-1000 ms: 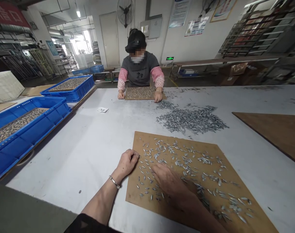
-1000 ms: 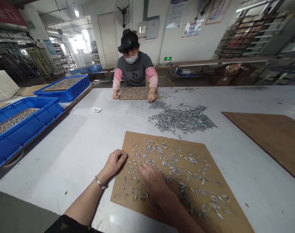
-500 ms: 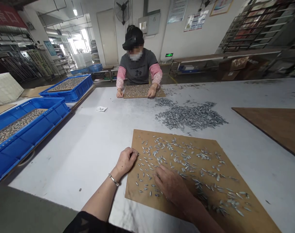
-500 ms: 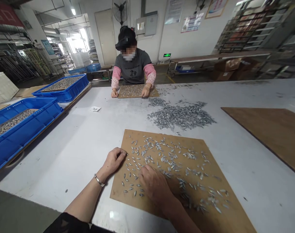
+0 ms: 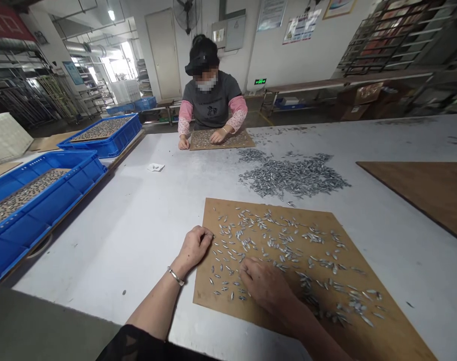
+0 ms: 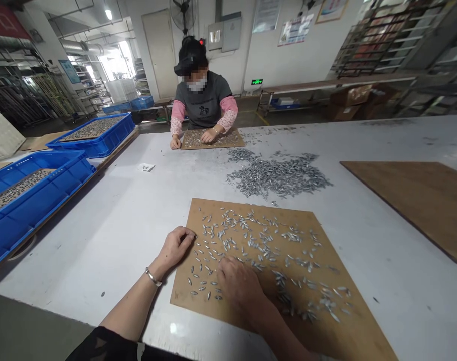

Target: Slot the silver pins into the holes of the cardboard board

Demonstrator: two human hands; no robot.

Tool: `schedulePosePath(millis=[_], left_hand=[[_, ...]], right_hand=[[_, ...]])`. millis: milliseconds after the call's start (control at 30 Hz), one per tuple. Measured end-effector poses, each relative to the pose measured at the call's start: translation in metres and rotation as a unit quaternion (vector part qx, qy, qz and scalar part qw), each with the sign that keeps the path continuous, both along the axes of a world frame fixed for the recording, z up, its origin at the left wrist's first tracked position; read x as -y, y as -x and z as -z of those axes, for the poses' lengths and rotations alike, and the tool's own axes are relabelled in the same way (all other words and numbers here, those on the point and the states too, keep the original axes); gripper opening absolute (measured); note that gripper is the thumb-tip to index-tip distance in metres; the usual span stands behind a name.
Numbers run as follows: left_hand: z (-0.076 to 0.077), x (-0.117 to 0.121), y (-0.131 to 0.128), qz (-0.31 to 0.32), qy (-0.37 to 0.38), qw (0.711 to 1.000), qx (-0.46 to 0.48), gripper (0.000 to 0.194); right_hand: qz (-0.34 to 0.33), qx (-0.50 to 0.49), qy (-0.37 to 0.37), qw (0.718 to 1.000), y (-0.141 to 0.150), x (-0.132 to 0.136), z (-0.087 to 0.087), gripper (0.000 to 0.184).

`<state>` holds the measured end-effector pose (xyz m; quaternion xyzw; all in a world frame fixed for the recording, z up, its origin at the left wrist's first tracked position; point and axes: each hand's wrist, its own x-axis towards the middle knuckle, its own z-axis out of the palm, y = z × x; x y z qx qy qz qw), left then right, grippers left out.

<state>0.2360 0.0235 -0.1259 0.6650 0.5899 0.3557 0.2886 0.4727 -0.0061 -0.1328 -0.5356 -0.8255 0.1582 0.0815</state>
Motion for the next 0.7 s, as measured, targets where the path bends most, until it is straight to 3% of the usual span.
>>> schedulePosePath(millis=[200,367,567,700], left_hand=[[0.001,-0.001,0.000,0.003,0.000,1.000,-0.002,0.021],[-0.011,0.005,0.000,0.011,-0.024,1.000,-0.016,0.020],[-0.032,0.021,-0.017,0.220,-0.026,0.970,-0.102,0.017],[-0.031,0.027,-0.031,0.254,-0.023,0.943,-0.216,0.016]], right_hand=[[0.001,-0.022,-0.007,1.000,-0.002,-0.003,-0.004,0.024],[0.041,-0.129,-0.033,0.990,-0.036,0.001,-0.009,0.027],[0.101,-0.207,-0.073,0.970,-0.086,0.043,0.008,0.034],[0.137,-0.210,-0.090,0.964,-0.101,0.066,0.027,0.036]])
